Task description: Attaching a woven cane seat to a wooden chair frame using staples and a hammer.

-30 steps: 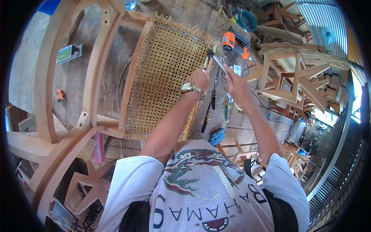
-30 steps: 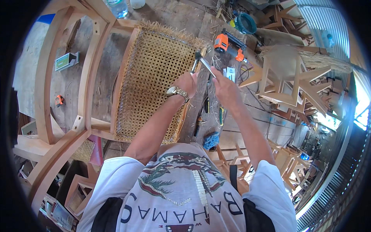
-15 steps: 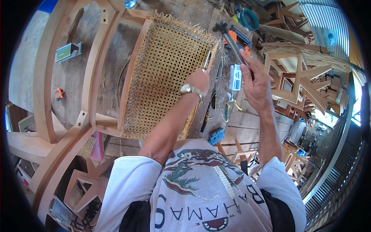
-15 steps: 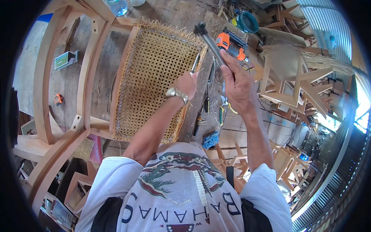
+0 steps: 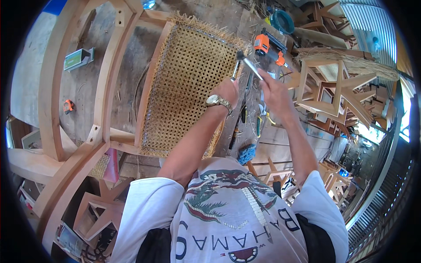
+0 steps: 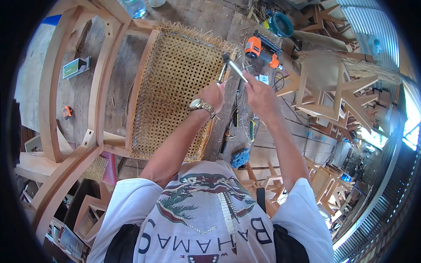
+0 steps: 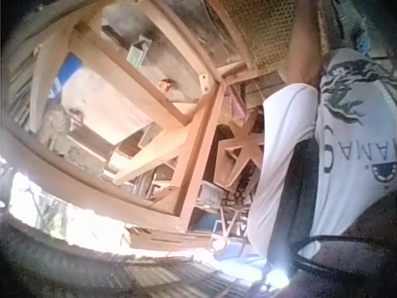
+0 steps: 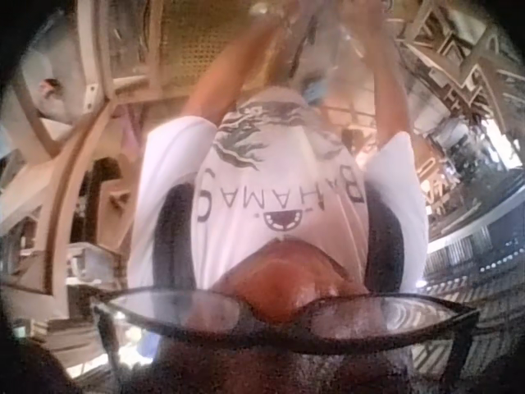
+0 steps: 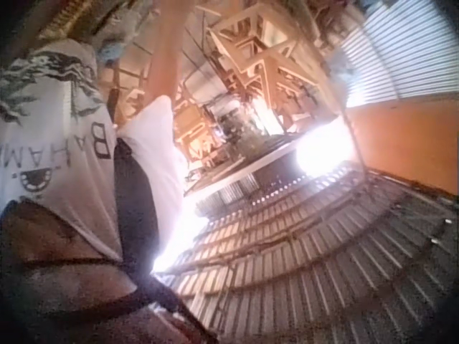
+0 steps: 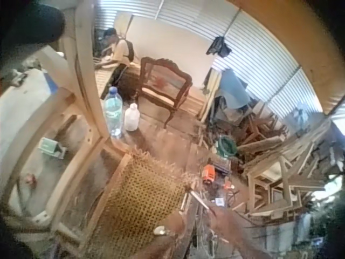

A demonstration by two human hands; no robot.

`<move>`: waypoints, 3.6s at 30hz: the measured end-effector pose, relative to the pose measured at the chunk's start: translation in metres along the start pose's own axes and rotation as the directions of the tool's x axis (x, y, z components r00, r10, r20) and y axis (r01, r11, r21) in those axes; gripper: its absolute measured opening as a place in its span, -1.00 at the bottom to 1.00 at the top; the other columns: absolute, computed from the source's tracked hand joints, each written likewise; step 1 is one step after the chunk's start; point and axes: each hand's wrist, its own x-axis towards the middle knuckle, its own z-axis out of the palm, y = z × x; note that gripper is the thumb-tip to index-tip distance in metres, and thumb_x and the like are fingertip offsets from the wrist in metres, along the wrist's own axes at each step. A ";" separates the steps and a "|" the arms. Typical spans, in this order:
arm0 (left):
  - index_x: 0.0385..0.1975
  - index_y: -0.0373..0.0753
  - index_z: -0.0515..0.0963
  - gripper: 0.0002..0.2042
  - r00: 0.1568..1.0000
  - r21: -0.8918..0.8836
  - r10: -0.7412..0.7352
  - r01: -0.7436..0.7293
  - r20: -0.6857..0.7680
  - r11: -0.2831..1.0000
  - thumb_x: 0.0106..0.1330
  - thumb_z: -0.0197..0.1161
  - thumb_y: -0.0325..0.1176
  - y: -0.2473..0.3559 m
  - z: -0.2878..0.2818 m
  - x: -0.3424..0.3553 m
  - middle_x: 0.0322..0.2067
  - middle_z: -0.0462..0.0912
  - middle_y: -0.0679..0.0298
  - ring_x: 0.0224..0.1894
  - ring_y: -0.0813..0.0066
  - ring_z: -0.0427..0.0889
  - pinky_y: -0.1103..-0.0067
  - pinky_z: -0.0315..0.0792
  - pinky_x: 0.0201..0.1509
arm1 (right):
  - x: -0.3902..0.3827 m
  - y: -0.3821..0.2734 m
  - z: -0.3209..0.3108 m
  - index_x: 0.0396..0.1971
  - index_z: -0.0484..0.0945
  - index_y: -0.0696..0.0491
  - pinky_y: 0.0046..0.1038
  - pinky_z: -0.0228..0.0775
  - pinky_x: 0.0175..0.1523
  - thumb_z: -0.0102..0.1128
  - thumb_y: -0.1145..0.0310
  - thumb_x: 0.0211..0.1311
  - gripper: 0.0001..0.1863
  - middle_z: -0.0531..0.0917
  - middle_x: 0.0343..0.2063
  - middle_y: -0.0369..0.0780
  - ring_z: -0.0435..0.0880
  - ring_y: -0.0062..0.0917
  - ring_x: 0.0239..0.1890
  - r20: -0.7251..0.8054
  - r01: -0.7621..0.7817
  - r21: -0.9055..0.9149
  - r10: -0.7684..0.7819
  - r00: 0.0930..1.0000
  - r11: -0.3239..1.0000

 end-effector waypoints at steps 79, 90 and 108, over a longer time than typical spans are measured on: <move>-0.22 -0.41 0.55 -0.50 0.999 -0.028 0.038 -0.038 0.015 0.999 0.49 -0.18 -0.05 -0.023 0.003 -0.020 -0.29 0.65 -0.18 -0.18 -0.14 0.64 0.12 0.48 -0.08 | -0.042 -0.041 -0.008 0.19 0.46 0.00 -0.46 0.49 -0.01 0.09 0.33 0.42 -0.63 0.65 0.00 -0.11 0.69 -0.43 -0.10 -0.385 0.286 0.252 -0.176 0.906 0.925; -0.19 -0.38 0.54 -0.53 0.998 -0.017 0.051 -0.051 -0.022 0.999 0.49 -0.16 -0.05 -0.025 0.010 -0.020 -0.30 0.66 -0.17 -0.19 -0.13 0.65 0.13 0.50 -0.08 | -0.039 -0.022 0.025 0.18 0.45 -0.04 -0.28 0.50 -0.08 0.04 0.34 0.39 -0.63 0.67 -0.19 -0.01 0.68 -0.10 -0.15 -0.396 0.281 0.164 -0.198 0.897 0.945; -0.21 -0.40 0.53 -0.52 0.998 -0.020 0.057 -0.057 -0.002 0.998 0.49 -0.16 -0.05 -0.018 0.008 -0.020 -0.31 0.66 -0.18 -0.20 -0.15 0.66 0.12 0.51 -0.09 | -0.041 0.009 0.024 0.17 0.46 0.03 -0.31 0.49 0.00 0.05 0.34 0.41 -0.64 0.62 -0.01 -0.02 0.64 -0.18 0.01 -0.208 0.249 0.054 -0.233 0.950 0.967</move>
